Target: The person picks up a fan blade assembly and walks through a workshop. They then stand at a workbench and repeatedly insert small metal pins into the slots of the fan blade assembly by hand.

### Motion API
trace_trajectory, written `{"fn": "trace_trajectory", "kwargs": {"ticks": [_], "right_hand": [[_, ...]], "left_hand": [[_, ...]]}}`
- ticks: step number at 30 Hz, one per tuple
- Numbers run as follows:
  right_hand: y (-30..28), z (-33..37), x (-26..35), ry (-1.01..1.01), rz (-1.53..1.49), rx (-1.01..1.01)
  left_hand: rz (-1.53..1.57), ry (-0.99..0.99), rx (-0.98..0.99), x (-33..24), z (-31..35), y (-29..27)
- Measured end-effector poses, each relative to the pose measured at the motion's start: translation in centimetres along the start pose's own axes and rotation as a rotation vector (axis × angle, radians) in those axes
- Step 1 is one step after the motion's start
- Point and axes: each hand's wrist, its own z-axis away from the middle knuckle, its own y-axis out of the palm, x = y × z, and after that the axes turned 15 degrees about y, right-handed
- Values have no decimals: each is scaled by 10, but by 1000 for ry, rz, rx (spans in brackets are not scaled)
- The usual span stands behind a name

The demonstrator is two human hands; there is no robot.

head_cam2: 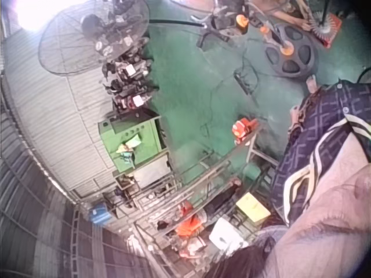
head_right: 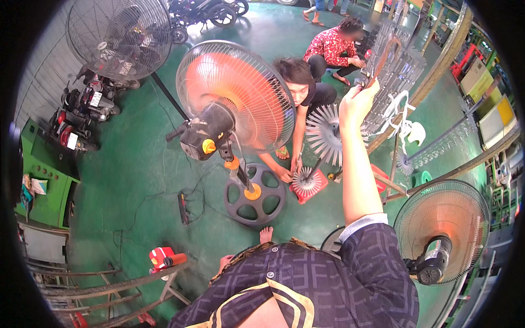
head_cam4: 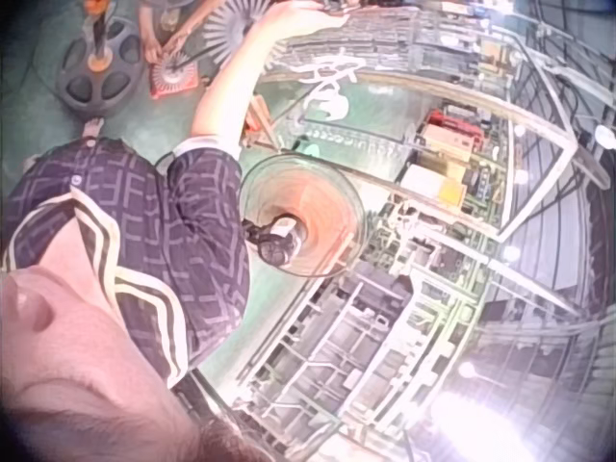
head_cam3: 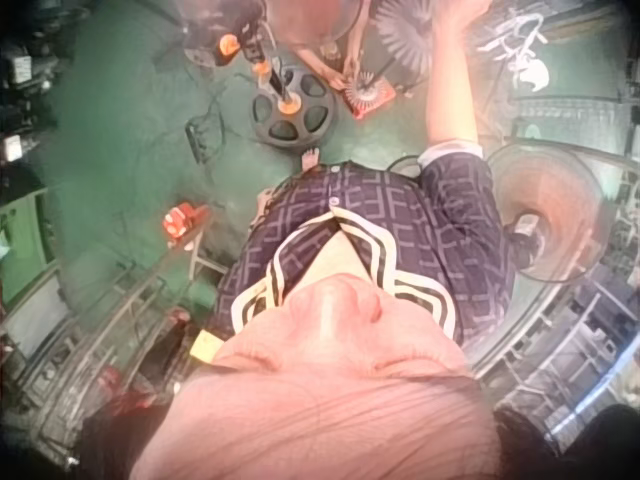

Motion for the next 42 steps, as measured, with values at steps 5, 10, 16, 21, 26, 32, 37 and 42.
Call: {"fn": "trace_trajectory", "kwargs": {"ticks": [5,10,16,21,26,32,37,42], "right_hand": [[-3,-1,1,16,8,5],[2,-3,2,6,28,-7],[6,0,-1,18,26,13],[6,1,-3,36,35,29],[4,2,-3,6,38,9],[3,5,1,19,36,19],[7,7,-1,3,26,10],[-1,-4,-11,34,9,-10]], "left_hand": [[22,-9,-2,-13,0,-1],[6,16,-4,-21,-10,-2],[43,-21,-10,-18,-9,-2],[11,13,-12,-15,-5,-4],[3,-5,12,-22,-4,-5],[77,-27,17,-22,-9,-5],[12,25,3,0,-11,-6],[36,-11,2,9,-6,-7]]}}
